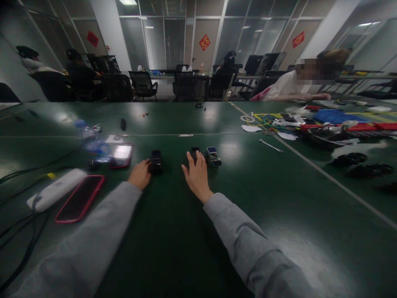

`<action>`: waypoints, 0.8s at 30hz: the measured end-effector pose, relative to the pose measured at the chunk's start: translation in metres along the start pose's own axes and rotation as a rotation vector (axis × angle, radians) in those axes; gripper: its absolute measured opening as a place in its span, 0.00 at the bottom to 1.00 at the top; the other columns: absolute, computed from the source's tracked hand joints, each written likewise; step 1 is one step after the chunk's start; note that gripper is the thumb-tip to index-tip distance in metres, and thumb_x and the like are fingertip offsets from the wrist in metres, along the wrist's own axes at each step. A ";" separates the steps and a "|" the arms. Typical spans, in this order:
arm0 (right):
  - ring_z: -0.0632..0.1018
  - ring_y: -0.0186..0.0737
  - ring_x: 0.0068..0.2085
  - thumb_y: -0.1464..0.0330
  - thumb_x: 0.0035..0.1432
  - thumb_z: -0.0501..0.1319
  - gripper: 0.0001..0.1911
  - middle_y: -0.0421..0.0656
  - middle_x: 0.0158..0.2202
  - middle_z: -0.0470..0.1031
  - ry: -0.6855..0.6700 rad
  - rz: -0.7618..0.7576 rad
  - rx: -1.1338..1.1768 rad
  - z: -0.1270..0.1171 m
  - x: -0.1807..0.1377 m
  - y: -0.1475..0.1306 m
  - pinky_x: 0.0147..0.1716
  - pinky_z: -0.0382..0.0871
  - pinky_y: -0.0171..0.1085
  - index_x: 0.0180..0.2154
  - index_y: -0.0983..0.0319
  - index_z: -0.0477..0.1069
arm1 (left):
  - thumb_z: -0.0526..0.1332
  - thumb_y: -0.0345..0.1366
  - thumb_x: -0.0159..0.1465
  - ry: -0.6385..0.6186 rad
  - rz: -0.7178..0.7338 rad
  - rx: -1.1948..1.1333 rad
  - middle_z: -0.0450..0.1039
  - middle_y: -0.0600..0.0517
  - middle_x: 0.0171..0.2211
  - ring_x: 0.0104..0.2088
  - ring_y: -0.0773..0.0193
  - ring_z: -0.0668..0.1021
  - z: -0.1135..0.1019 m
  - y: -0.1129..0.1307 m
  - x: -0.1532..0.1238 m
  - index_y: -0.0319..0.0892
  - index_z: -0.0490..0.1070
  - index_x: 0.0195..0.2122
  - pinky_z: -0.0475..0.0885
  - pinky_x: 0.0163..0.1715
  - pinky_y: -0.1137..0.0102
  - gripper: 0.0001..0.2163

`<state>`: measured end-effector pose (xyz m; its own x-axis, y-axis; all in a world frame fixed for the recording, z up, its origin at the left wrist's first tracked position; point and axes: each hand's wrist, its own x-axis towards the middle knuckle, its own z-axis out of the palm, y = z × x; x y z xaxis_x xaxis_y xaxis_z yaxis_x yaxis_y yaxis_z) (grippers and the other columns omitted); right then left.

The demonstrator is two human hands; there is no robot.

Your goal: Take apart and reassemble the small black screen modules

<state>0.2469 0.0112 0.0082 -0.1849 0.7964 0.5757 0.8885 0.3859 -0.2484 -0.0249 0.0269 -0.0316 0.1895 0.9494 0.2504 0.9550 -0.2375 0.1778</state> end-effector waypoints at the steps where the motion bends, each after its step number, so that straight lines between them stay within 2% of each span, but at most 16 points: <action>1: 0.55 0.55 0.65 0.56 0.69 0.46 0.28 0.53 0.65 0.49 -0.024 -0.015 0.038 0.003 0.000 -0.011 0.60 0.57 0.55 0.66 0.59 0.51 | 0.52 0.32 0.63 0.005 -0.001 -0.002 0.60 0.41 0.63 0.64 0.51 0.63 0.000 0.000 0.000 0.38 0.61 0.60 0.59 0.62 0.51 0.23; 5: 0.60 0.55 0.62 0.53 0.68 0.48 0.31 0.53 0.64 0.52 -0.123 -0.084 0.201 0.024 0.000 -0.065 0.55 0.64 0.53 0.68 0.55 0.45 | 0.52 0.31 0.63 -0.002 -0.003 0.004 0.59 0.41 0.64 0.64 0.51 0.62 0.000 0.000 -0.002 0.39 0.60 0.61 0.59 0.62 0.52 0.23; 8: 0.60 0.58 0.63 0.50 0.66 0.51 0.36 0.53 0.66 0.48 -0.159 -0.093 0.242 0.041 0.002 -0.098 0.55 0.64 0.54 0.68 0.52 0.40 | 0.52 0.32 0.64 -0.033 -0.005 0.020 0.56 0.43 0.66 0.65 0.52 0.60 -0.001 0.000 -0.003 0.40 0.58 0.63 0.57 0.63 0.52 0.24; 10: 0.61 0.59 0.62 0.51 0.65 0.53 0.38 0.55 0.67 0.44 -0.190 -0.052 0.237 0.048 0.004 -0.110 0.55 0.64 0.53 0.68 0.53 0.40 | 0.51 0.33 0.65 -0.067 -0.026 0.031 0.55 0.45 0.66 0.66 0.53 0.59 -0.003 0.002 -0.003 0.41 0.56 0.63 0.56 0.64 0.53 0.24; 13: 0.65 0.58 0.60 0.54 0.67 0.53 0.35 0.59 0.67 0.43 -0.240 0.025 0.223 0.052 0.007 -0.113 0.53 0.66 0.50 0.68 0.55 0.41 | 0.50 0.33 0.65 -0.104 -0.051 0.044 0.55 0.46 0.66 0.66 0.54 0.59 -0.006 0.005 -0.002 0.41 0.56 0.64 0.56 0.64 0.55 0.24; 19: 0.68 0.54 0.58 0.60 0.69 0.50 0.30 0.58 0.63 0.55 -0.297 0.073 0.237 0.055 0.008 -0.107 0.52 0.67 0.48 0.68 0.59 0.46 | 0.48 0.31 0.65 -0.053 -0.038 0.047 0.57 0.44 0.65 0.65 0.53 0.60 -0.010 0.010 -0.003 0.38 0.59 0.62 0.57 0.63 0.53 0.22; 24: 0.68 0.54 0.58 0.60 0.69 0.49 0.29 0.57 0.63 0.54 -0.252 0.069 0.302 0.053 0.009 -0.110 0.51 0.69 0.48 0.68 0.59 0.46 | 0.48 0.33 0.66 -0.050 -0.027 0.036 0.58 0.43 0.65 0.65 0.53 0.60 -0.008 0.007 -0.004 0.37 0.59 0.62 0.57 0.63 0.53 0.22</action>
<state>0.1253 0.0002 -0.0007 -0.2598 0.9002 0.3495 0.7462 0.4169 -0.5191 -0.0210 0.0202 -0.0233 0.1736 0.9647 0.1981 0.9673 -0.2048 0.1496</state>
